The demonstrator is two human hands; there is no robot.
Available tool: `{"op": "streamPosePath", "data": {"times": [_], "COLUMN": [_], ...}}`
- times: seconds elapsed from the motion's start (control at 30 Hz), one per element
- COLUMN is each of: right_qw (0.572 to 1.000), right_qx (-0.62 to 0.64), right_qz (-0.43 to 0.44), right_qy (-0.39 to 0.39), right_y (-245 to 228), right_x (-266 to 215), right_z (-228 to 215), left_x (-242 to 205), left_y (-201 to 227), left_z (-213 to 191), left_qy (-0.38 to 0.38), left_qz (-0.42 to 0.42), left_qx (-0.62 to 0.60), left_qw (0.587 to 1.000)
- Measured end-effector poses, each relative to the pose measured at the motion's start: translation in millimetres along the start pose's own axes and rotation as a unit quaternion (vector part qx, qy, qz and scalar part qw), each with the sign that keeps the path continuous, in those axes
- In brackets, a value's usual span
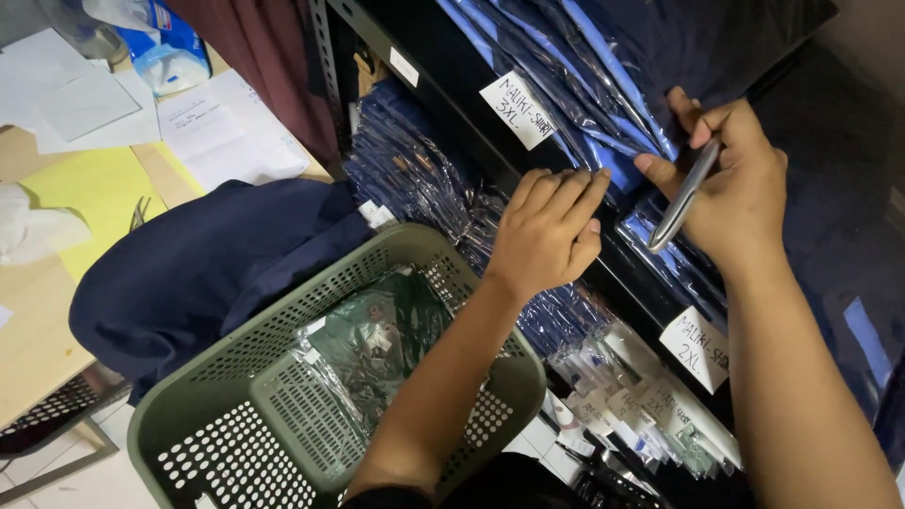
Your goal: The person writes in a notebook with a pen, then reaches into a green basket to pick up a packaged item. They continue writing in the notebook while occasionally looking at the items on the shelf.
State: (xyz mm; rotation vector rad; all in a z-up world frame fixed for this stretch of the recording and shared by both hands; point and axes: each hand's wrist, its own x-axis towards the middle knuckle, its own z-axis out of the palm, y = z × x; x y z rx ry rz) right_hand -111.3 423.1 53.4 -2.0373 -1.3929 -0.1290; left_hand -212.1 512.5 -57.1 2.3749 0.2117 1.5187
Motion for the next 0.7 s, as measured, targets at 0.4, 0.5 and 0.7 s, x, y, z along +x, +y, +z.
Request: {"op": "streamPosePath", "data": {"times": [0.4,0.5,0.7], "right_qw": [1.0,1.0,1.0], "right_qx": [0.015,0.02,-0.005], "right_qz": [-0.008,-0.01,-0.007], "right_qy": [0.013,0.005,0.013], "right_y": [0.0,-1.7,-0.1], "right_x": [-1.8,-1.2,-0.9], "right_z": [0.0,-0.4,1.2], "left_x": [-3.6,-4.9,-8.1], "left_y": [-0.6,-1.2,-1.8], "left_z": [-4.6,-2.6,2.9], "left_qy": [-0.087,-0.055,-0.045], "left_qz": [-0.018,-0.014,-0.021], "left_qx": [0.015,-0.011,-0.017], "left_qw": [0.996,0.998,0.999]}}
